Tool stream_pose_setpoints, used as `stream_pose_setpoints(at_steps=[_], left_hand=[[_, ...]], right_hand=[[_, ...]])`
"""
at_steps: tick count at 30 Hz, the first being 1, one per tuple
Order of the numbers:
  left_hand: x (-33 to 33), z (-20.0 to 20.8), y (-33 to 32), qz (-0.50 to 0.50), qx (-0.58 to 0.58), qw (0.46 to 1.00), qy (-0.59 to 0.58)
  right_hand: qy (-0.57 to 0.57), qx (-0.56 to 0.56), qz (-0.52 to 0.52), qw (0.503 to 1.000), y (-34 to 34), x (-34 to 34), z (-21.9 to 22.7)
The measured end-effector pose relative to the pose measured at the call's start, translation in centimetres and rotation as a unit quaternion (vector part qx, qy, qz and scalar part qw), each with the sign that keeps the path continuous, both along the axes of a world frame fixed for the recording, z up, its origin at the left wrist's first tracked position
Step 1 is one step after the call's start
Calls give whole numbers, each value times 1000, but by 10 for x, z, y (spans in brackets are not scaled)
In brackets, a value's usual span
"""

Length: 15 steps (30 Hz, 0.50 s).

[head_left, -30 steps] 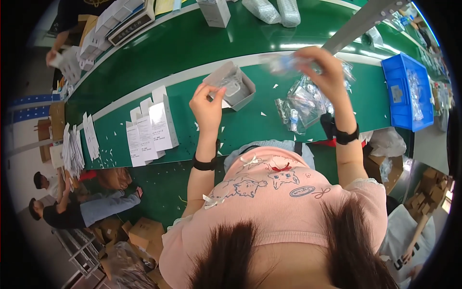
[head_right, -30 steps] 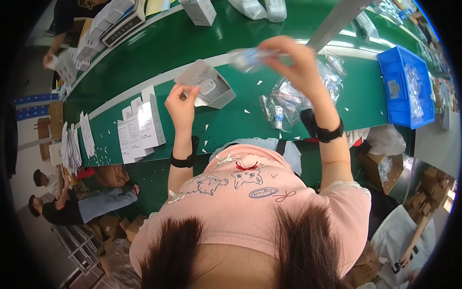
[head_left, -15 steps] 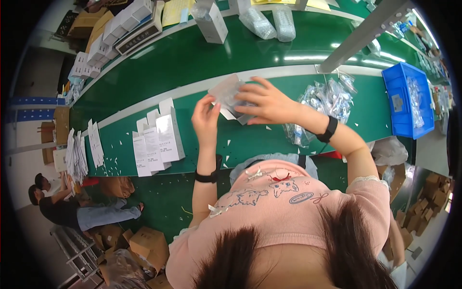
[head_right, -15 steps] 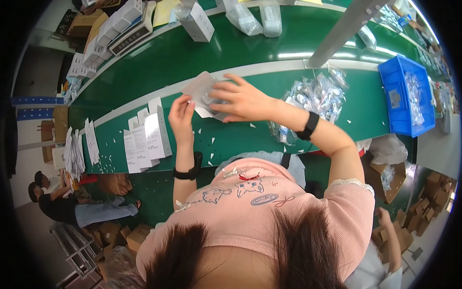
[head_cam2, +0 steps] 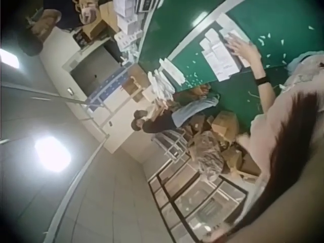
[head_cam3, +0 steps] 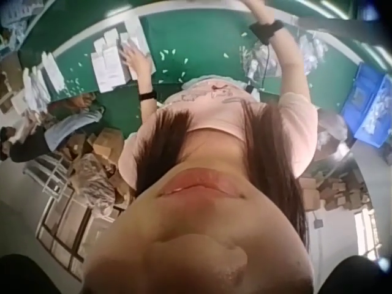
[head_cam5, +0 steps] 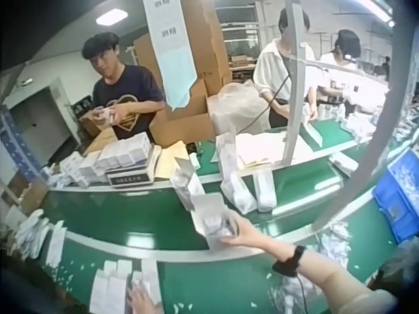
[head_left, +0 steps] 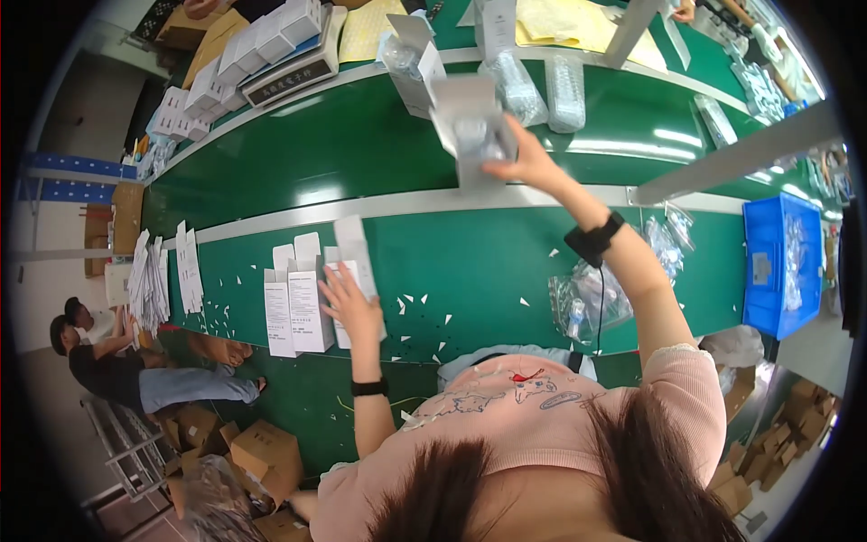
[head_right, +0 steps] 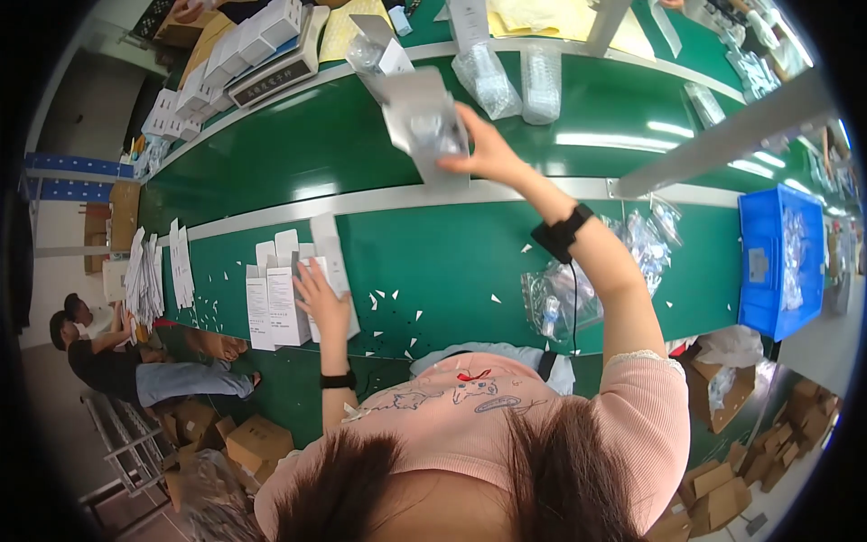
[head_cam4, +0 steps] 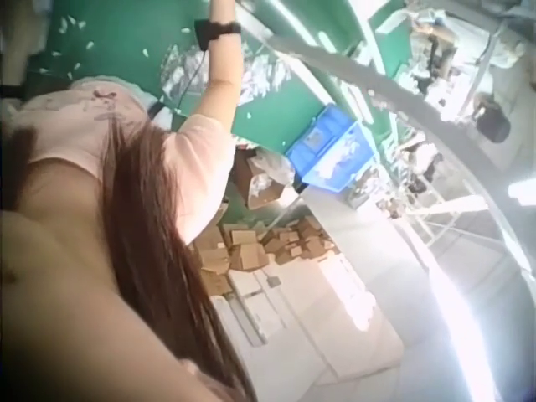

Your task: The person packages items by hand, placing a bubble-wrapped device and a small plastic bag into a white box. They then fold the box flaps closed and set the completed package aside on the green workbench before repeating the process.

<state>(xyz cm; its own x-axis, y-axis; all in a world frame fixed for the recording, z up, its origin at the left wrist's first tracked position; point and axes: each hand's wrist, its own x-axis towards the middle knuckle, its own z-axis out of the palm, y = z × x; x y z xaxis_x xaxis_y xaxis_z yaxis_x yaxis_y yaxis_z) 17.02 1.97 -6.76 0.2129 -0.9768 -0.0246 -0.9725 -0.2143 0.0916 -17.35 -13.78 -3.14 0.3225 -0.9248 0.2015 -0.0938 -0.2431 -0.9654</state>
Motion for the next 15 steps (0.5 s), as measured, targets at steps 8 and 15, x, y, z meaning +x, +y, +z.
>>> stream_pose_setpoints(at_steps=[8,15], left_hand=[[-22,14,-15,51,1,980,193],[40,-37,-23,46,99,913,394]], right_hand=[[167,-137,-76,974,-108,-1,-27],[486,15,-172,857,-189,-33,-36]])
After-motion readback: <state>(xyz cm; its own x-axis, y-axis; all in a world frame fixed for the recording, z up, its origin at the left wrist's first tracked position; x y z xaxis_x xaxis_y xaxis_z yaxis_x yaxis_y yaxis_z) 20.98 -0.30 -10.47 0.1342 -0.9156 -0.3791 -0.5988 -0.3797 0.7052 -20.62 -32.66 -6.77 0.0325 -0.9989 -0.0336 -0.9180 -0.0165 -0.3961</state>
